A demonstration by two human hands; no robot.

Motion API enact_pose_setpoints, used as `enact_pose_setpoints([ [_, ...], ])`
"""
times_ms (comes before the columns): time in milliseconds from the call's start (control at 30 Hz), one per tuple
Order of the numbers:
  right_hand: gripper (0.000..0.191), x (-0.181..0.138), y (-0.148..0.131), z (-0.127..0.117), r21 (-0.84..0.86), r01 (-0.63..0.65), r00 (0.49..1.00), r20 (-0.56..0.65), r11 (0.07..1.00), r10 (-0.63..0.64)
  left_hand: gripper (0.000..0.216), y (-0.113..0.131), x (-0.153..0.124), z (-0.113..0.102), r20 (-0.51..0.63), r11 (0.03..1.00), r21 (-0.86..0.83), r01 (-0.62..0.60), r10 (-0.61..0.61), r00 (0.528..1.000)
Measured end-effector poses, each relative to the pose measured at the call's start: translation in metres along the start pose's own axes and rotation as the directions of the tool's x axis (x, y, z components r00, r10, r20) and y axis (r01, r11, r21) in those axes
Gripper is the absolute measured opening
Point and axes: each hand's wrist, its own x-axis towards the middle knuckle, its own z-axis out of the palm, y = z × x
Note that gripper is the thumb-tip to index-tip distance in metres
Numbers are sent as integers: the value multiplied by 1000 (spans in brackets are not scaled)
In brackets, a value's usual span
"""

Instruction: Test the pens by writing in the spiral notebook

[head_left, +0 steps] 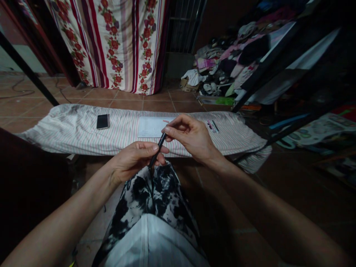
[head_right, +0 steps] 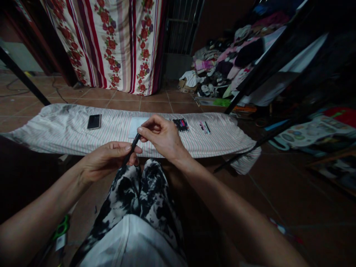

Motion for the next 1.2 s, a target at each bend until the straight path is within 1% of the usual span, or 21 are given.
enact_pose_setpoints([
  [333, 23, -12, 1, 1, 13, -78, 997, -24, 997, 79, 24, -6, -1, 6, -58, 1000, 15, -13, 14, 998],
  [533, 23, -14, 1, -1, -8, -69, 997, -42, 998, 68, 25, -9, 3, 6, -59, 999, 54, -6, 9, 998],
  [633, 23, -15, 2, -1, -14, -69, 997, -42, 998, 69, 21, -12, 5, 5, -57, 997, 74, -9, 13, 998],
  [800, 22, -17, 6, -1, -3, -76, 996, -52, 997, 76, 20, -15, 7, 2, -64, 991, 124, -54, 62, 996],
  [1000, 22, -18, 7, 0, -7, -88, 995, -49, 996, 88, 21, -17, 7, 1, -82, 984, 173, -51, 66, 994],
  [1100, 23, -18, 9, 1, 12, -88, 995, -51, 996, 89, 22, -18, 7, 0, -98, 972, 228, -54, 78, 992],
  [1200, 24, -19, 11, 2, 23, -86, 995, -55, 996, 88, 23, -19, 8, -3, -94, 955, 283, -85, 116, 989],
])
